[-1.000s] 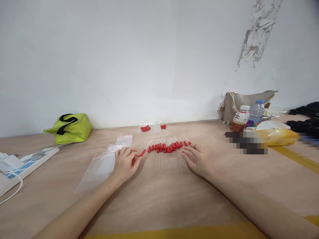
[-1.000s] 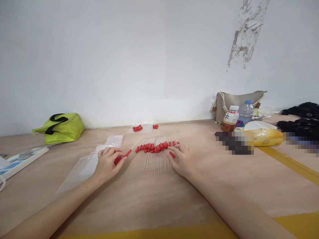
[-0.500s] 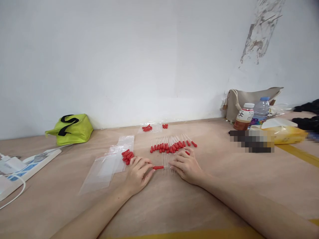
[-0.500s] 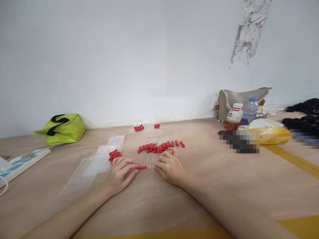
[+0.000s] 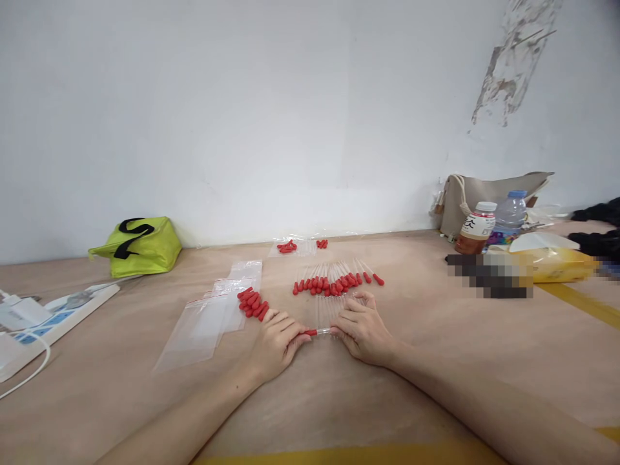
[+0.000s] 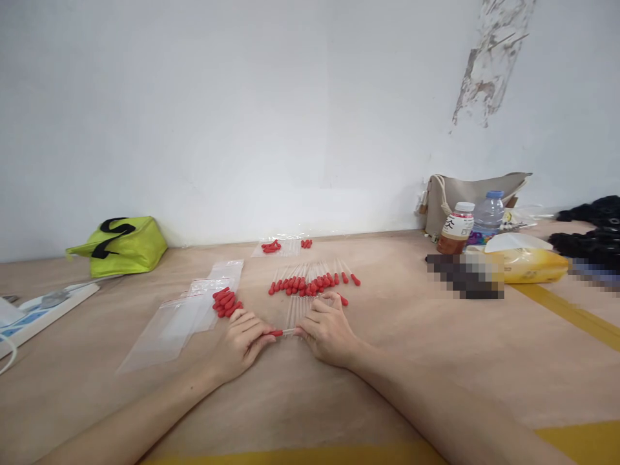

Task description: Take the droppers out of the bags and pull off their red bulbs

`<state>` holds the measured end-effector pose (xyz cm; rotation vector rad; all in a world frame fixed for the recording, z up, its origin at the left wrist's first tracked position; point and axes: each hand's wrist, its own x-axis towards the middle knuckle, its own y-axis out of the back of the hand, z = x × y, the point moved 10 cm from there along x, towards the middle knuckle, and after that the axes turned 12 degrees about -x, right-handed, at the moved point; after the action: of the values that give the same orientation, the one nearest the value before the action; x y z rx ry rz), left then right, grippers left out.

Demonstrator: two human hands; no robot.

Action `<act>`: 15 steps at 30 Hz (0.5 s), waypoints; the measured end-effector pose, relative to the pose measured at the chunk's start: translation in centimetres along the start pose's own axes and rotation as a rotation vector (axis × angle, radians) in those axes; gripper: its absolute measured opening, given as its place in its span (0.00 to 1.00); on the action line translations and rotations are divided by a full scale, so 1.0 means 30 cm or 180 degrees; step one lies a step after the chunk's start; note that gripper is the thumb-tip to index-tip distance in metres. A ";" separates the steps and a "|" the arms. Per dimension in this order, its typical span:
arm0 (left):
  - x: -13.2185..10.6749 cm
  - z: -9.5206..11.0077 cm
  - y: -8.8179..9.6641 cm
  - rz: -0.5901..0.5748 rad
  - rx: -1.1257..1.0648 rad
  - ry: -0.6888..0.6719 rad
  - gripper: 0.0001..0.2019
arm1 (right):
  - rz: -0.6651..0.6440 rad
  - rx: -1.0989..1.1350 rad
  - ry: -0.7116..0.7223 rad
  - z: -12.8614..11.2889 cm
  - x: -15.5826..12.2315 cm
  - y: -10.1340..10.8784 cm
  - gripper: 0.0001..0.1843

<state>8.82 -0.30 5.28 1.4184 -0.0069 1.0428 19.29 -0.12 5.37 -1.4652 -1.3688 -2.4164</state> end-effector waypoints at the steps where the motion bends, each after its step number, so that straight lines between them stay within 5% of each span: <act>1: -0.002 0.000 -0.003 -0.0028 -0.0011 -0.0004 0.08 | 0.0028 0.0016 -0.0004 0.000 -0.002 0.007 0.13; 15: -0.022 0.034 -0.016 -0.0196 -0.0204 -0.0164 0.11 | 0.0007 0.0019 0.0056 -0.010 -0.019 0.029 0.15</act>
<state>9.30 -1.42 4.74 1.3787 -0.0336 0.9472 19.76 -1.10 5.49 -1.4398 -1.3693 -2.4156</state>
